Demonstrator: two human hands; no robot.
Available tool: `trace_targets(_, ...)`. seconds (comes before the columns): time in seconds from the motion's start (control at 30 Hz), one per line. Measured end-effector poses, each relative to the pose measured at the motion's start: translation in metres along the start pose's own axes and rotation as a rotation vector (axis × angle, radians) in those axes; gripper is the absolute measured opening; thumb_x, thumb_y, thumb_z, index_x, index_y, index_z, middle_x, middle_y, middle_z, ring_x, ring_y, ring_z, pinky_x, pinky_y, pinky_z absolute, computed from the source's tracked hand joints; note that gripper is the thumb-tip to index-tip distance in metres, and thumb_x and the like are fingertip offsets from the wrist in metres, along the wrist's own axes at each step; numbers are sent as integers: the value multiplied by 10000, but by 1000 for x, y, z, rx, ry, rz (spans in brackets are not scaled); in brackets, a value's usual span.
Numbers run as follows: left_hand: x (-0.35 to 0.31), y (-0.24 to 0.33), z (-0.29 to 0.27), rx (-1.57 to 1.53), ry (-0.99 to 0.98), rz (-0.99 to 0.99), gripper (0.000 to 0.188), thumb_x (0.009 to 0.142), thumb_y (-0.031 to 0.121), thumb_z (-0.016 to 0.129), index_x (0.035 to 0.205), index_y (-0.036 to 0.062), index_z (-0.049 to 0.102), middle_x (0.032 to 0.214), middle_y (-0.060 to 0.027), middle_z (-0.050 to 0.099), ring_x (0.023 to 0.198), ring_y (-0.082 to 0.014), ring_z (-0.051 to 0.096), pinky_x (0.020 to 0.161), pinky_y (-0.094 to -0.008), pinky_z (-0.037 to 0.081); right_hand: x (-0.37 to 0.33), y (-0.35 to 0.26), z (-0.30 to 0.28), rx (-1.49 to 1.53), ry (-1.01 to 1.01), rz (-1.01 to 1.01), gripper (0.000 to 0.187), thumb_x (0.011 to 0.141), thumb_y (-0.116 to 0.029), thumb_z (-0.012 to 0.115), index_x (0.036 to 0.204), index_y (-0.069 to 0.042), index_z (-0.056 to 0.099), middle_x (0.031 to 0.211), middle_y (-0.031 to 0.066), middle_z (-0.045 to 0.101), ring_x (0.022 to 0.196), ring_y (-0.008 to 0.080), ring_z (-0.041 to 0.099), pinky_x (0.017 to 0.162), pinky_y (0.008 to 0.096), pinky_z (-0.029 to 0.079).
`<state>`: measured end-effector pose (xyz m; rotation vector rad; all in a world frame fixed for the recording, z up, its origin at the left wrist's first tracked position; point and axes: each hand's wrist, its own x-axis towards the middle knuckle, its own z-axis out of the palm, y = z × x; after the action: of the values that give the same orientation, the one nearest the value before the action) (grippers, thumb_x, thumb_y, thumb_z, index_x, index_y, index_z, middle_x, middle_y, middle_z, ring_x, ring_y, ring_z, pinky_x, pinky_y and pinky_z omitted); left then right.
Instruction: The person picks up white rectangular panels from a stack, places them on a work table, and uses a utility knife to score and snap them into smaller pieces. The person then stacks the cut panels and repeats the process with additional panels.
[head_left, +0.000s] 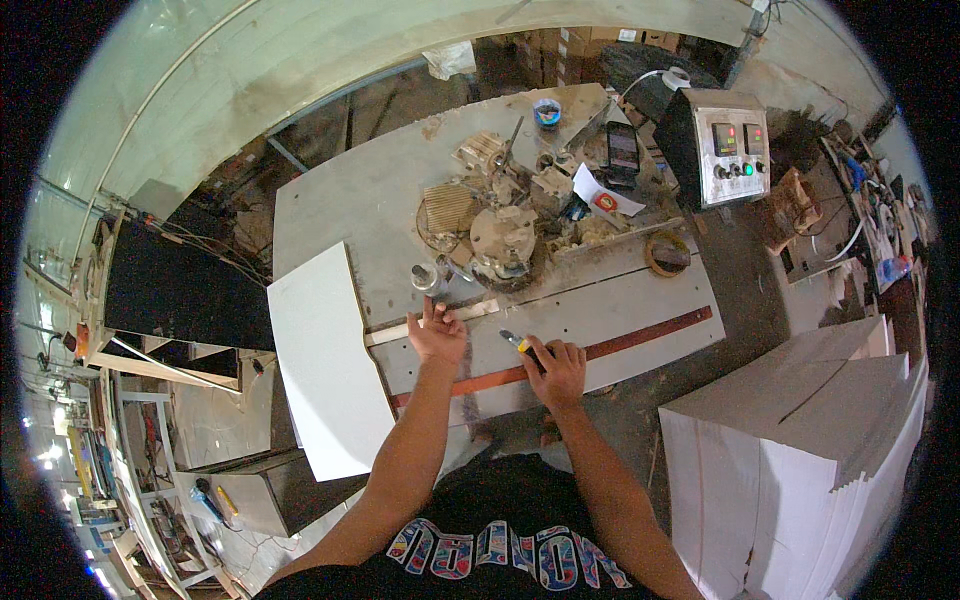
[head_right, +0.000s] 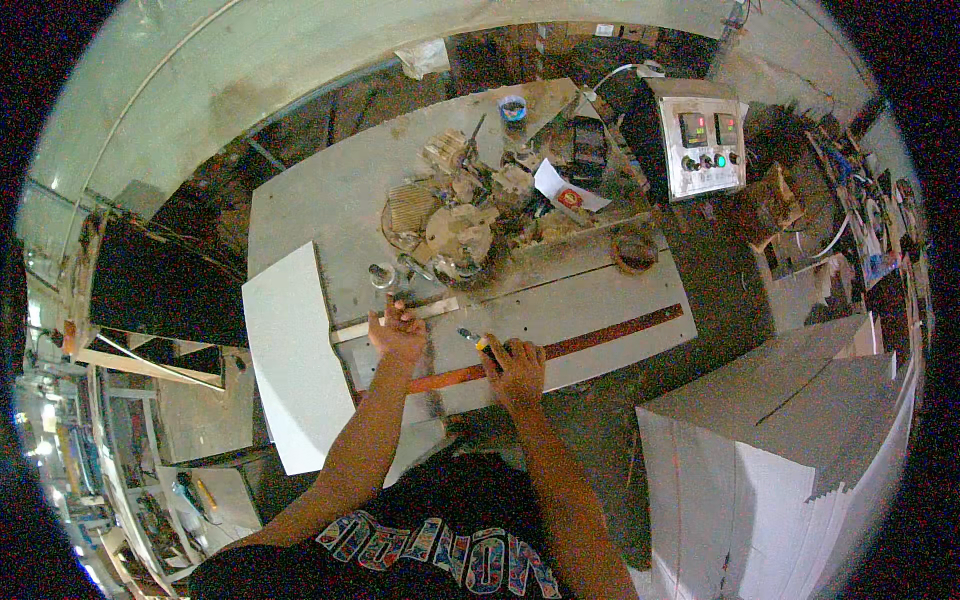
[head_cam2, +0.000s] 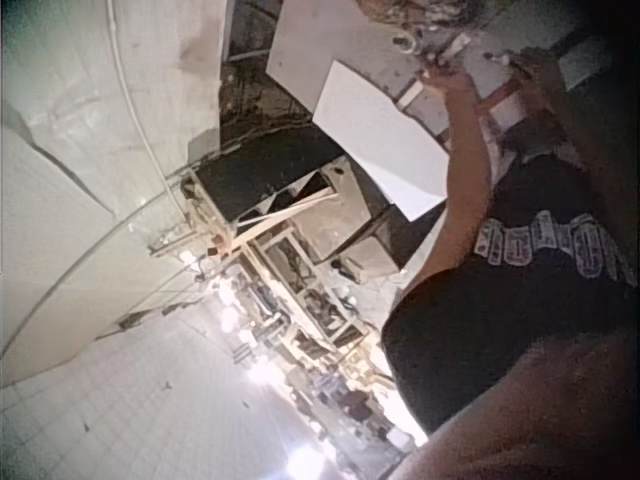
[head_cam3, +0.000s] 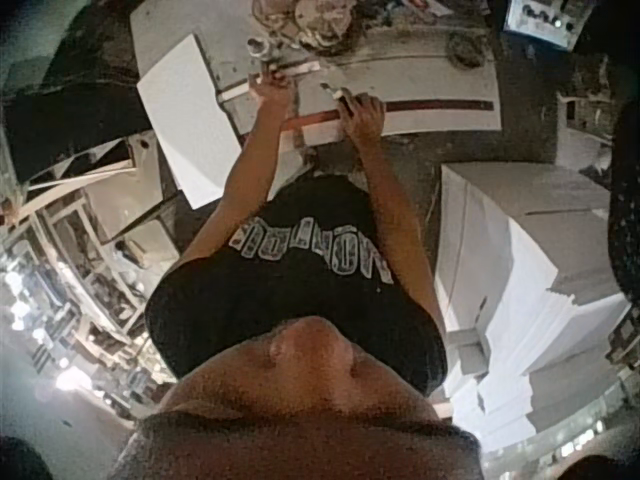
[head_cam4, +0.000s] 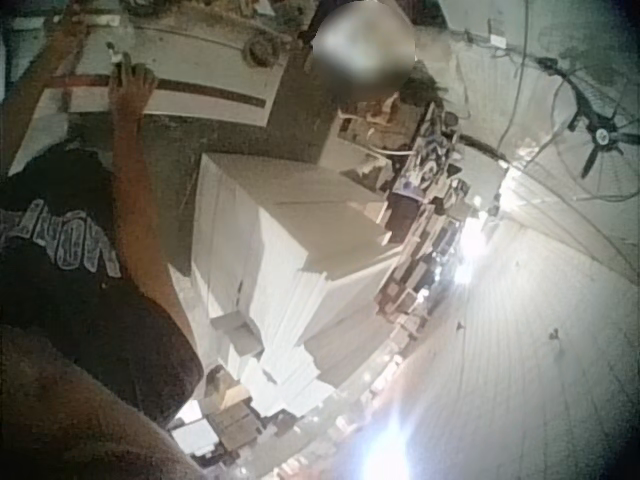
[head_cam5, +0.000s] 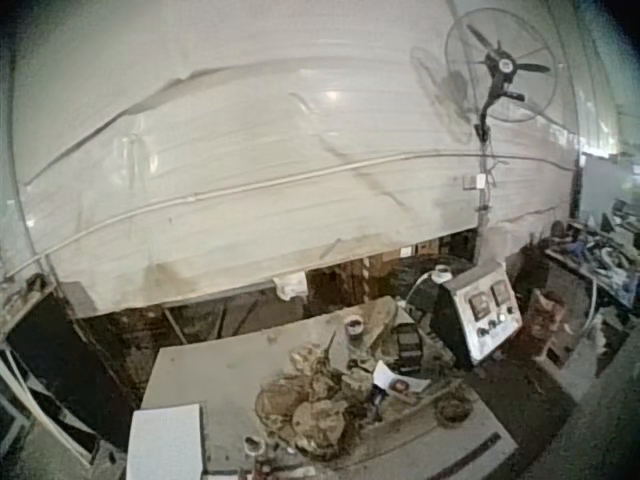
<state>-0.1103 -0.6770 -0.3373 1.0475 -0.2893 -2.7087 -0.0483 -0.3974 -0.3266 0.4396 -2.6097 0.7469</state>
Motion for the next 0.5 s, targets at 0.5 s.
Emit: trace_targets(0.5, 4, 12, -16, 24, -23, -43, 709, 1132, 786, 453, 1413, 213, 761, 915, 4, 708, 771, -192, 606, 671, -370, 431, 2, -4, 0, -34, -16, 11, 441, 1034, -414, 831, 1436, -235, 804, 1044, 50, 681, 1012, 309, 643, 926, 516, 496)
